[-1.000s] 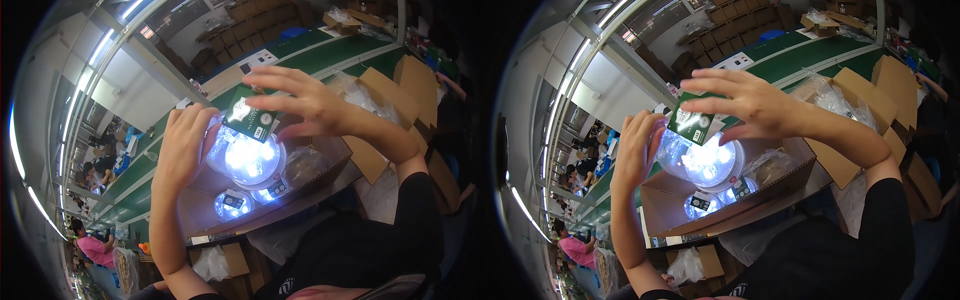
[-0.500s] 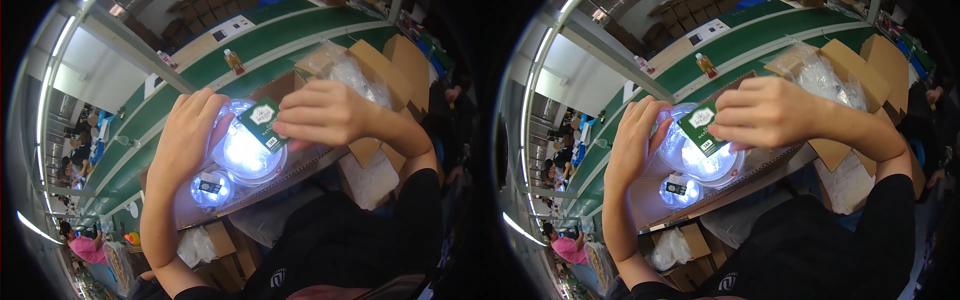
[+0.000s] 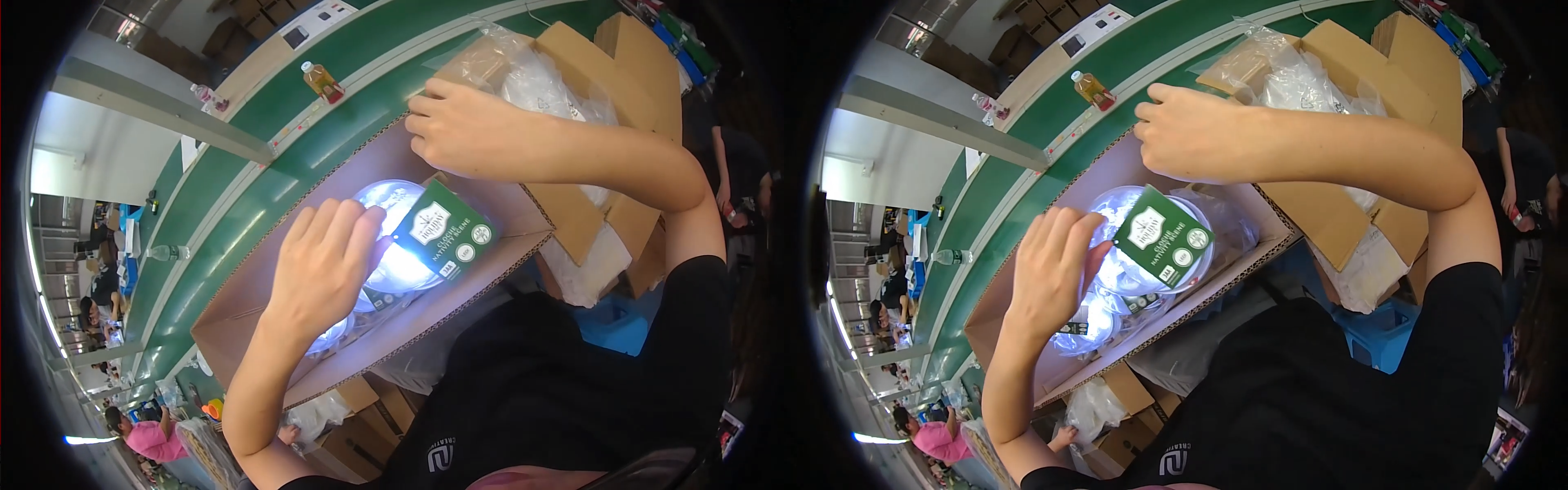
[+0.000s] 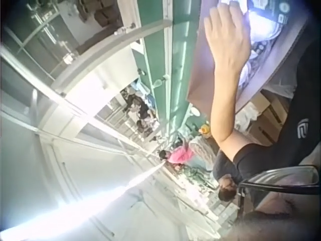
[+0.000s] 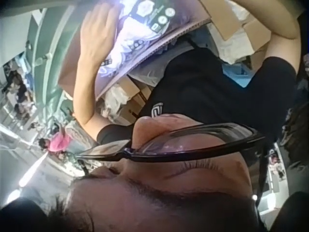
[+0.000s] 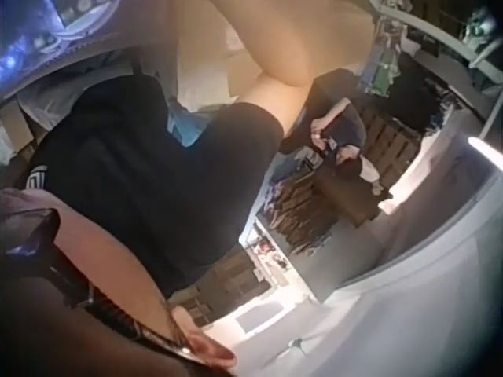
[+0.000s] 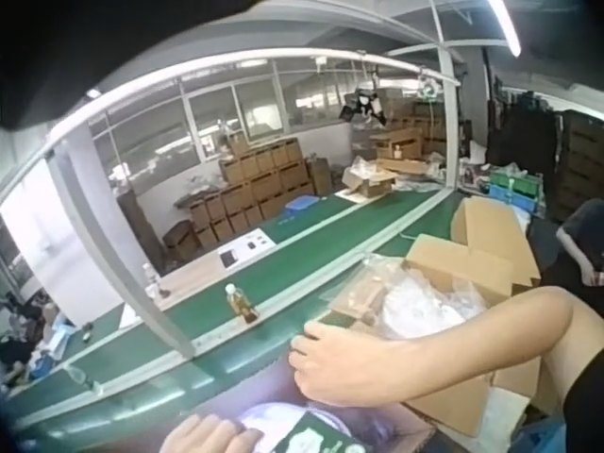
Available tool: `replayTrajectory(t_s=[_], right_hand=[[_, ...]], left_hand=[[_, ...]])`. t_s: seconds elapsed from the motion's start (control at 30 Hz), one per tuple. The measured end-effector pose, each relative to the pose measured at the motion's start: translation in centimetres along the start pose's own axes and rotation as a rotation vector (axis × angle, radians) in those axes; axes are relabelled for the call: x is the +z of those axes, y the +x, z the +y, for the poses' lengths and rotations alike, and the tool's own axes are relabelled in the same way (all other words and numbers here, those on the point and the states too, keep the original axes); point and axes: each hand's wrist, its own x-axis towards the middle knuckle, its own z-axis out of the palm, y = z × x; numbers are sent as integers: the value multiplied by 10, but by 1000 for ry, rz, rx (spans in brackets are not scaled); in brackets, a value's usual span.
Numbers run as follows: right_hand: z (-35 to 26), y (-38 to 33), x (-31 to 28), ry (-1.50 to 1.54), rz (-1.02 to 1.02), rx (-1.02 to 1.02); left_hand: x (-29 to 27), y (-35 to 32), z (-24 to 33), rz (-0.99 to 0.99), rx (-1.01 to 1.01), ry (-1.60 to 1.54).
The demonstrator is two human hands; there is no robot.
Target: Packaging light fixtures into cardboard boxes on a factory assembly line.
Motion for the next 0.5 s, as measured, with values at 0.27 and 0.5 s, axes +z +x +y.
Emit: replayTrajectory(t_s=[0.27,0.5], right_hand=[[6,44,14,138,-84,-129],[-19,93,10,380,-703,-133]], left_hand=[[53,3,-11,-104,89,-40],[88,-6,-11,-116,124,-22]])
